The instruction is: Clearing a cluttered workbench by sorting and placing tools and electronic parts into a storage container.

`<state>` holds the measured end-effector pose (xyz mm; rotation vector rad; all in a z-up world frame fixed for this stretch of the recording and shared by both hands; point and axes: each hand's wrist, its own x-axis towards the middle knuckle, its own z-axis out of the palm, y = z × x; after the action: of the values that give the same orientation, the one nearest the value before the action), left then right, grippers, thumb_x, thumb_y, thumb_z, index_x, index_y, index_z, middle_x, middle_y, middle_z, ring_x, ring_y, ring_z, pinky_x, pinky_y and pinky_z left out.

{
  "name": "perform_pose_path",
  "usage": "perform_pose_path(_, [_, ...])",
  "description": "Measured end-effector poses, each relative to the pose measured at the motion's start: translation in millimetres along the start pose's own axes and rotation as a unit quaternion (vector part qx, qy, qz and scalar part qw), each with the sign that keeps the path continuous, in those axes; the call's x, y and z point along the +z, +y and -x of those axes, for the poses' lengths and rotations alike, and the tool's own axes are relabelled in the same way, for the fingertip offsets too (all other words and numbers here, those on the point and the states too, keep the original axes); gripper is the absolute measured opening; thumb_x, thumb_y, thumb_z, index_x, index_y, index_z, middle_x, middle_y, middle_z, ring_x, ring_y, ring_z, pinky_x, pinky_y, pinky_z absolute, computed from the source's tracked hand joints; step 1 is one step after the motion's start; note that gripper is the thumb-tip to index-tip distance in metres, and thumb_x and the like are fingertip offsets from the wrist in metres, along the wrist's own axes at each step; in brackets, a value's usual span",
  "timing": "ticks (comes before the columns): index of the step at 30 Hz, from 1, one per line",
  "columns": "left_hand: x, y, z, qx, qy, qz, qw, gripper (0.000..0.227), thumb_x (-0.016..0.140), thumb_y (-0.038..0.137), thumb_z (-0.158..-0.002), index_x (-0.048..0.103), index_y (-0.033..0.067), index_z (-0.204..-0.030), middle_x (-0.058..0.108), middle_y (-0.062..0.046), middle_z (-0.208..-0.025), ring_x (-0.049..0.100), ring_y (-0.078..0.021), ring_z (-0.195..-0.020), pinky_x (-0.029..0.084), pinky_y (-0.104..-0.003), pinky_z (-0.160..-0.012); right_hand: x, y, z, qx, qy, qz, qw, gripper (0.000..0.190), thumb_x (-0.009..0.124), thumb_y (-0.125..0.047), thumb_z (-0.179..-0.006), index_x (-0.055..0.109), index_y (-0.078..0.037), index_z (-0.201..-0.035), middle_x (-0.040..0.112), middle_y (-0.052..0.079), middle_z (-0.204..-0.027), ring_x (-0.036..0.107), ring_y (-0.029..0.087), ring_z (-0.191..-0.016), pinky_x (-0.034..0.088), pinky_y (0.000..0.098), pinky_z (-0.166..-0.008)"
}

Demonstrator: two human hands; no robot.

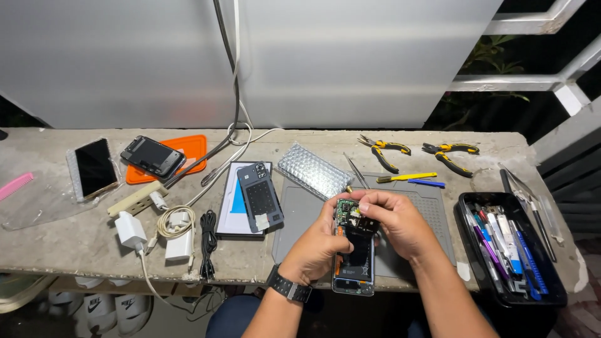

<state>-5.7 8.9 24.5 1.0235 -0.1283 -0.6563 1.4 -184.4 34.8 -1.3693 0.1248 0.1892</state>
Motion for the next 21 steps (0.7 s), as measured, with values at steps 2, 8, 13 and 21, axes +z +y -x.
perform_pose_path(2, [-3.5, -3.6, -1.6, 0.030, -0.007, -0.054, 0.998, 0.101, 0.057, -0.009, -0.069, 0.035, 0.0230, -0.163, 0.023, -0.009, -0.176, 0.053, -0.0122, -0.118, 0.051, -0.022, -0.070, 1.2, -2.1, 1.4, 0.011, 0.003, 0.024, 1.000, 0.015, 0.077, -0.016, -0.090, 0.073, -0.010, -0.076, 0.083, 0.012, -0.135, 0.069, 0.020, -0.076, 0.045, 0.0287, -0.036])
perform_pose_path(8, [2.3, 3.5, 4.0, 0.004, -0.001, 0.005, 1.000, 0.091, 0.061, -0.009, -0.074, 0.043, 0.0232, -0.157, 0.055, -0.009, -0.138, 0.061, -0.0146, -0.094, 0.055, -0.027, -0.070, 5.2, 3.5, 0.3, -0.019, 0.013, 0.071, 0.997, 0.016, 0.078, -0.016, -0.089, 0.073, -0.012, -0.074, 0.086, 0.012, -0.129, 0.072, 0.017, -0.084, 0.048, 0.0279, -0.048])
perform_pose_path(13, [2.7, 0.5, 0.5, -0.018, 0.033, 0.018, 0.999, 0.081, 0.064, -0.002, -0.087, 0.042, 0.0230, -0.161, 0.061, -0.010, -0.118, 0.062, -0.0145, -0.089, 0.058, -0.031, -0.073, 10.8, 9.6, -0.4, -0.036, 0.045, 0.074, 0.996, 0.006, 0.078, -0.016, -0.095, 0.077, -0.010, -0.095, 0.082, 0.006, -0.112, 0.063, 0.014, -0.064, 0.040, 0.0295, -0.031])
perform_pose_path(21, [-0.2, -14.4, -8.8, 0.001, 0.079, 0.031, 0.996, 0.052, 0.058, 0.006, -0.104, 0.053, 0.0265, -0.152, 0.063, -0.007, -0.081, 0.063, -0.0127, -0.066, 0.053, -0.028, -0.059, 16.5, 16.2, -2.3, -0.160, 0.092, 0.236, 0.954, 0.007, 0.079, -0.016, -0.095, 0.082, -0.014, -0.101, 0.082, -0.005, -0.097, 0.072, 0.007, -0.093, 0.054, 0.0239, -0.089])
